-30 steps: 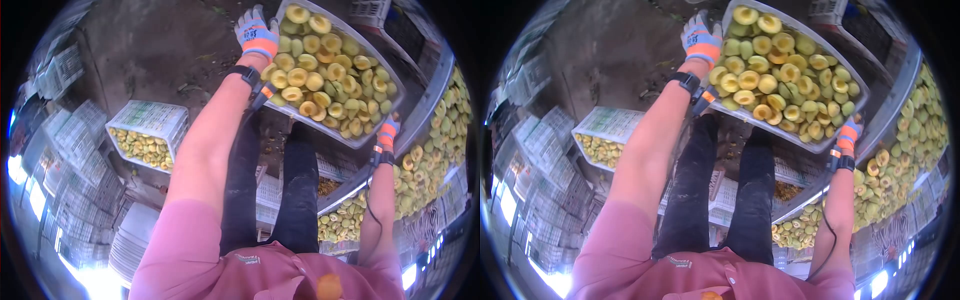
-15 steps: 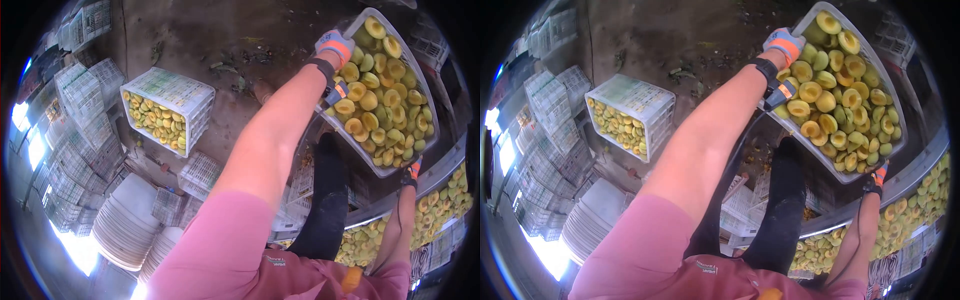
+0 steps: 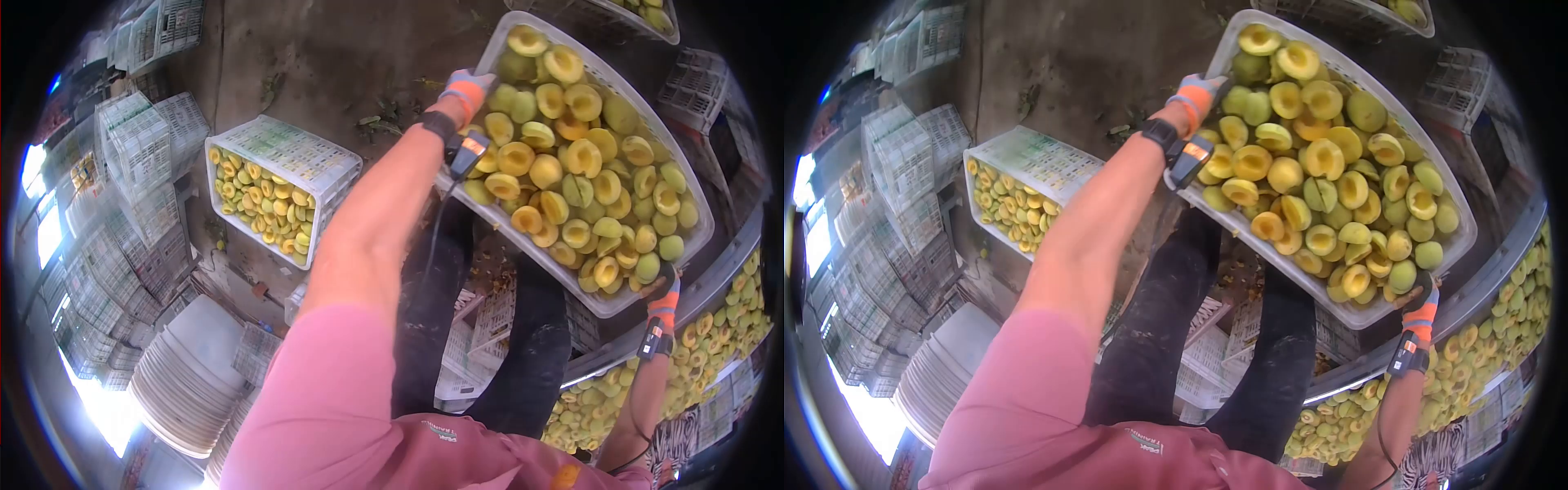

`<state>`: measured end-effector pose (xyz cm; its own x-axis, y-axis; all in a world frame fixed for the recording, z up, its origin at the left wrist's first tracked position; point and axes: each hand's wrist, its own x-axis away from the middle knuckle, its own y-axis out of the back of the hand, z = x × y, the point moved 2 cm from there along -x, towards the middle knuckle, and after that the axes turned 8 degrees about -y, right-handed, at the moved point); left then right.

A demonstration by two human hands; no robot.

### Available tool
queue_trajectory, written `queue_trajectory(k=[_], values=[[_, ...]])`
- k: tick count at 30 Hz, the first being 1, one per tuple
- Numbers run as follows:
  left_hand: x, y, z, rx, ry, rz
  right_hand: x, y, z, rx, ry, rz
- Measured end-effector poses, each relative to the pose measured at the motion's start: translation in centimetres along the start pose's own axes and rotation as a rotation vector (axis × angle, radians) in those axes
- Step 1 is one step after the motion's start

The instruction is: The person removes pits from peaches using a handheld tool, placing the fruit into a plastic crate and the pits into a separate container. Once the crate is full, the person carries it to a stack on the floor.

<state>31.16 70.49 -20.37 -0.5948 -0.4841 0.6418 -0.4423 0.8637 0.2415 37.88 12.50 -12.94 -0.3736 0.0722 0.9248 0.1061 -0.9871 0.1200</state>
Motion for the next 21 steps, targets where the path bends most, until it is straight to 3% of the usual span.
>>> queue_trajectory(k=[3,4,7,10,11,14,17,18,19,21], values=[[3.9,7.1,0.7,0.145,0.042,-0.125,3.8,-6.6,1.0,0.837,0.724,-0.01],[5.6,9.8,0.8,0.207,0.043,-0.133,4.4,-7.6,1.3,0.766,0.526,0.045],[12.1,16.5,-0.7,0.308,0.092,-0.275,6.2,-11.4,3.0,0.858,0.401,0.126],[20.6,23.2,-0.2,0.478,0.156,-0.397,10.4,-18.7,5.1,0.498,0.36,0.189],[24.0,24.8,-0.5,0.531,0.114,-0.459,11.4,-20.3,6.4,0.444,0.237,0.238],[35.3,27.6,-1.1,0.576,0.268,-0.676,15.4,-26.8,10.4,0.421,0.163,0.322],[44.7,30.4,1.6,0.709,0.314,-0.842,18.1,-34.9,13.6,0.745,0.445,0.504],[47.4,30.9,3.0,0.725,0.291,-0.893,21.7,-40.9,15.1,1.285,0.948,0.757],[49.4,31.9,2.8,0.848,0.334,-0.959,25.5,-46.3,16.4,1.511,1.644,0.9],[55.1,30.2,4.2,1.031,0.354,-1.056,30.2,-52.5,15.7,1.582,1.708,1.001]])
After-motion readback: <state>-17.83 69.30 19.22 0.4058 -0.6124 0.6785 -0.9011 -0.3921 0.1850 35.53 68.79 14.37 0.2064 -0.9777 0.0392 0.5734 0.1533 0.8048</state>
